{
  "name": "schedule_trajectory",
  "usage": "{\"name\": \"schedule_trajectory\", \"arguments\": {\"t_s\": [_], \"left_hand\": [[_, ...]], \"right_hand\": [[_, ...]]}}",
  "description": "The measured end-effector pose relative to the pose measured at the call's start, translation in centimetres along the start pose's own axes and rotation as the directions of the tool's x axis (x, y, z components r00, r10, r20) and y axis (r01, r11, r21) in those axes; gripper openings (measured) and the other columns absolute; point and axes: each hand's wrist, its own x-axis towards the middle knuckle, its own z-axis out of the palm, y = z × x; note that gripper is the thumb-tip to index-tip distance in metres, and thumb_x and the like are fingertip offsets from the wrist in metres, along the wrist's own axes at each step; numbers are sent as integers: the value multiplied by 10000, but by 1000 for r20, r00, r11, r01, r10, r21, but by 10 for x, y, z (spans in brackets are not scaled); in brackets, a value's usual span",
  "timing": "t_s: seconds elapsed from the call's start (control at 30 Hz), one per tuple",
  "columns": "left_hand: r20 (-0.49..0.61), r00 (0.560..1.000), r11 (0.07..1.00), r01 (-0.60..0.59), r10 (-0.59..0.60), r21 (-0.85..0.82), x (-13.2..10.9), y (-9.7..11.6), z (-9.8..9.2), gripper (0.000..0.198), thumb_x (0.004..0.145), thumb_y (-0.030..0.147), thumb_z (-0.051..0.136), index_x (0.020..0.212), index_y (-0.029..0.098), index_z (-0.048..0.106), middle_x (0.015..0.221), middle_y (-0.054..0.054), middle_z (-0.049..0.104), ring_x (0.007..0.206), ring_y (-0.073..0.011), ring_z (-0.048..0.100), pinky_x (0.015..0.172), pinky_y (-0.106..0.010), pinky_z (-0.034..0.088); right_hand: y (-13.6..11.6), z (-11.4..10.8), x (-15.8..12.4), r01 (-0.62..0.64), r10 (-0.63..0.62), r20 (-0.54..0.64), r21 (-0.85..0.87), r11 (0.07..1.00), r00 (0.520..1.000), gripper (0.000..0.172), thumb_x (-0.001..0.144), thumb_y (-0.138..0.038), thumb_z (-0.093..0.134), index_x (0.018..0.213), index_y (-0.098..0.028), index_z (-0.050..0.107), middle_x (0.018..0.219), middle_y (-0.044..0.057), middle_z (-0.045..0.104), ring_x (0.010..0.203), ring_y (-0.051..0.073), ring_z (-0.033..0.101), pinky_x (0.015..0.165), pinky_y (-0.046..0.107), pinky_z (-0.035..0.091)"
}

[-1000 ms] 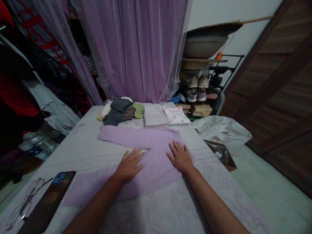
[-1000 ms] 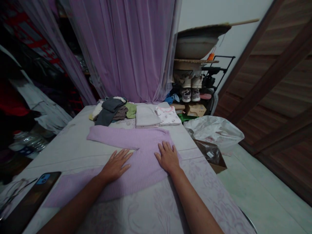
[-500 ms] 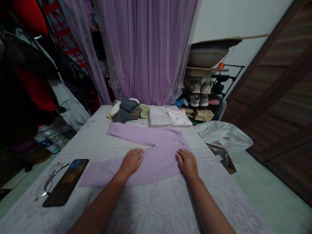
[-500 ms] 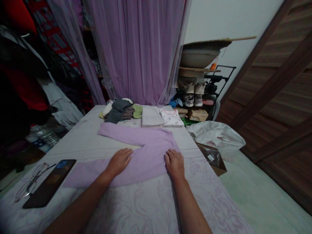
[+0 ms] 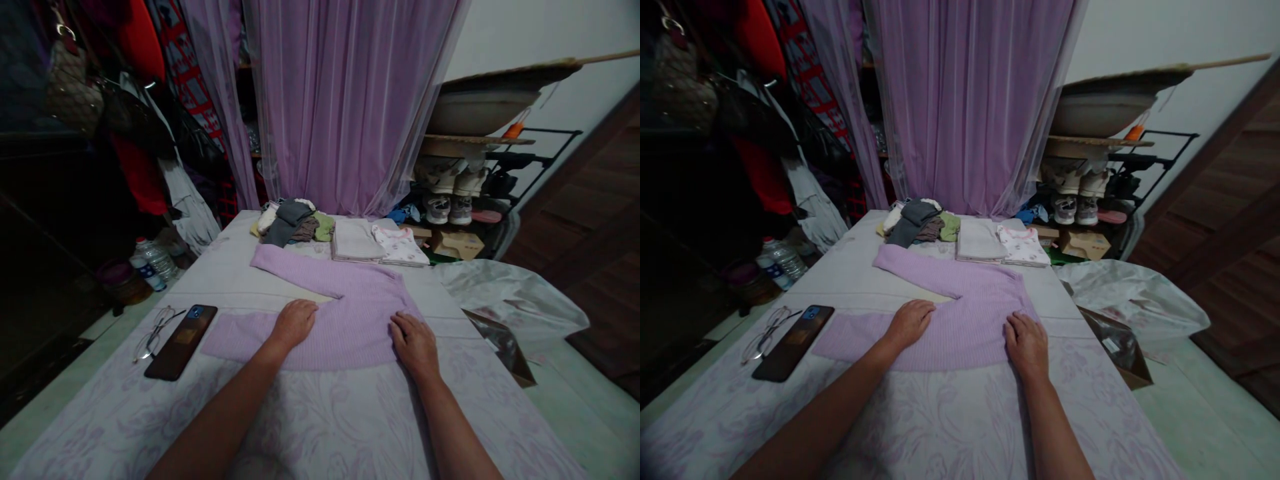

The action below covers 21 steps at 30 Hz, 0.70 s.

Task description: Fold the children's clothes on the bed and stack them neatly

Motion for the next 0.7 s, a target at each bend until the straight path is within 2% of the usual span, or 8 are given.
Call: {"name": "schedule_trajectory", "arguments": {"t_s": [0.7], "left_hand": [[-11,997,992,81,-83,-94,2,0,-2,245,877,154,513,1022,222,698,1074,-38,728,1043,-191,628,980,-374,469]], "right_hand": [[3,0,1,47,-47,-26,-18,999,999,365,889,-369,445,973,-164,736,1077,121,725,1009,271,646,925,432,456]]}}
